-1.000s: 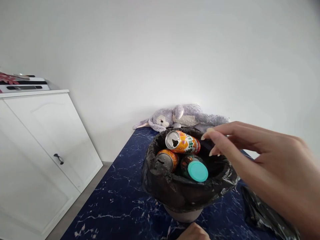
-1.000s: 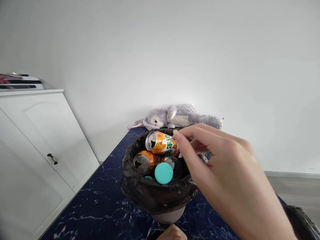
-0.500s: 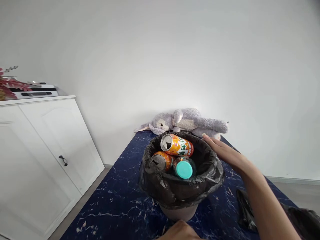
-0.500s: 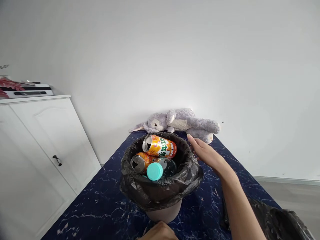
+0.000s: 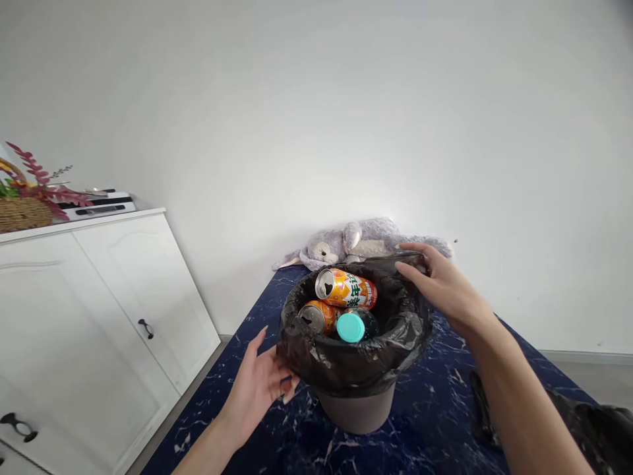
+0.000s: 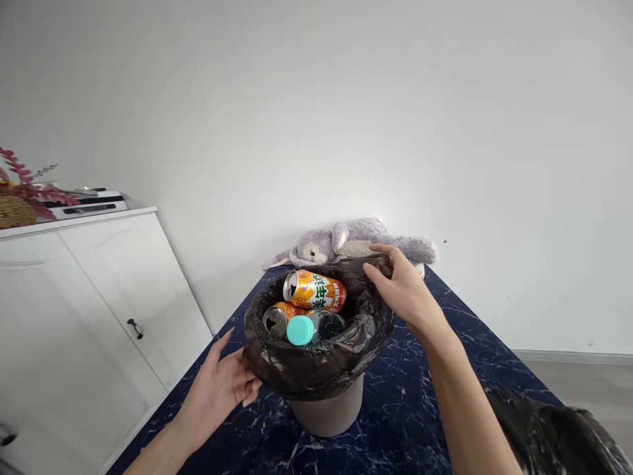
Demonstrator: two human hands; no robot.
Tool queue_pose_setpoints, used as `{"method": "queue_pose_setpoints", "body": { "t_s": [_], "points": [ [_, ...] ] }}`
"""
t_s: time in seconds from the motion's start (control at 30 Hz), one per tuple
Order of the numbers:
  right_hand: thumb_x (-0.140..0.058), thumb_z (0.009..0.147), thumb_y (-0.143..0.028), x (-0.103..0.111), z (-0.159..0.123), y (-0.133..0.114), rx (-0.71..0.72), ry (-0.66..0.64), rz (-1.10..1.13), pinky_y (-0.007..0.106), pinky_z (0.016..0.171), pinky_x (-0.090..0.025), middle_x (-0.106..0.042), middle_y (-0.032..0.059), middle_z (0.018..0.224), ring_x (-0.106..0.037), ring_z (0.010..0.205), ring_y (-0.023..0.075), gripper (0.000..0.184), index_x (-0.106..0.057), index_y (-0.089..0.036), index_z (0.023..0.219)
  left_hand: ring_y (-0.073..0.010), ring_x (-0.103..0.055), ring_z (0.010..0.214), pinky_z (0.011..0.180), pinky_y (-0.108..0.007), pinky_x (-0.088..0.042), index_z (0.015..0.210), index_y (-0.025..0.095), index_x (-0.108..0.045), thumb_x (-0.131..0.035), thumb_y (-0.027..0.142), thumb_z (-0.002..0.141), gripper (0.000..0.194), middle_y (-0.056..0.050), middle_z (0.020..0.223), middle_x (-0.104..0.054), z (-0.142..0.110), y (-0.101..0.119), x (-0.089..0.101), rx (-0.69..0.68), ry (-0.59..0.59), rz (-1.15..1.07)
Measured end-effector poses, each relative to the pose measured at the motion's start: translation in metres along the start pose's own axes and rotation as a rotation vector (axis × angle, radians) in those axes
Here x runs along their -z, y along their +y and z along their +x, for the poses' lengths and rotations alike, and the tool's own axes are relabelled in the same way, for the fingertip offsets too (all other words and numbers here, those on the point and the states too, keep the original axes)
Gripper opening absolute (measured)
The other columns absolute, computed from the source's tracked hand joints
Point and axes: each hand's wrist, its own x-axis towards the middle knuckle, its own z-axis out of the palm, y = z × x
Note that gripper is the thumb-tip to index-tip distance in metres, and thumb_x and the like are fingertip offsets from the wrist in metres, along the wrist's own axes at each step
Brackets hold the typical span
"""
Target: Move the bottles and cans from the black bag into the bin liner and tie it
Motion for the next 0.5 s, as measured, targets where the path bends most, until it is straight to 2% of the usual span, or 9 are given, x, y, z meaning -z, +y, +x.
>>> {"method": "queue_pose_setpoints", "body": {
  "t_s": [0.07, 0.13, 0.23, 0.33, 0.5],
  "points": [
    [-0.067, 0.093, -0.049, 0.004, -0.008, -0.014, 0.058, 0.065, 0.052, 0.036, 0.078, -0.058, -0.071, 0.0053, 0.104, -0.069, 0.094, 0.0229, 0.056, -0.058, -0.026, 0.143, -0.0174, -0.059, 0.069, 0.061, -0.028, -0.051, 0.084, 0.017, -0.071, -0.08, 0.059, 0.086, 0.042, -0.005, 0.082, -0.067, -0.001, 0.014, -0.01, -0.061, 0.008, 0.079],
    [-0.069, 0.091, -0.044, 0.008, -0.017, -0.03, 0.12, 0.147, 0.082, 0.031, 0.068, -0.054, -0.068, 0.0031, 0.094, -0.066, 0.082, 0.0192, 0.051, -0.062, -0.025, 0.138, -0.0201, -0.063, 0.082, 0.072, -0.028, -0.054, 0.086, 0.019, -0.073, -0.085, 0.046, 0.085, 0.03, -0.006, 0.088, -0.07, -0.003, 0.024, -0.019, -0.14, 0.036, 0.158],
    [-0.07, 0.086, -0.035, 0.013, -0.03, -0.053, 0.179, 0.251, 0.072, 0.024, 0.05, -0.041, -0.057, -0.0015, 0.081, -0.053, 0.062, 0.0129, 0.045, -0.069, -0.024, 0.129, -0.0248, -0.066, 0.094, 0.078, -0.03, -0.056, 0.093, 0.02, -0.077, -0.083, 0.042, 0.086, 0.024, -0.008, 0.099, -0.075, -0.007, 0.036, -0.031, -0.221, 0.134, 0.171],
    [-0.07, 0.083, -0.03, 0.016, -0.039, -0.068, 0.19, 0.305, 0.112, 0.022, 0.043, -0.033, -0.054, -0.0024, 0.084, -0.047, 0.055, 0.0086, 0.038, -0.073, -0.025, 0.121, -0.0253, -0.068, 0.089, 0.072, -0.029, -0.055, 0.098, 0.019, -0.078, -0.085, 0.041, 0.082, 0.029, -0.008, 0.097, -0.077, -0.012, 0.051, -0.04, -0.305, 0.229, 0.12],
    [-0.074, 0.082, -0.028, 0.017, -0.046, -0.074, 0.183, 0.399, 0.205, 0.022, 0.043, -0.031, -0.048, -0.0052, 0.079, -0.048, 0.053, 0.0081, 0.034, -0.074, -0.027, 0.116, -0.0145, -0.063, 0.07, 0.06, -0.022, -0.052, 0.081, 0.016, -0.072, -0.092, 0.036, 0.067, 0.031, 0.0, 0.079, -0.071, -0.017, 0.084, -0.048, -0.488, 0.398, -0.013]
  ]
}}
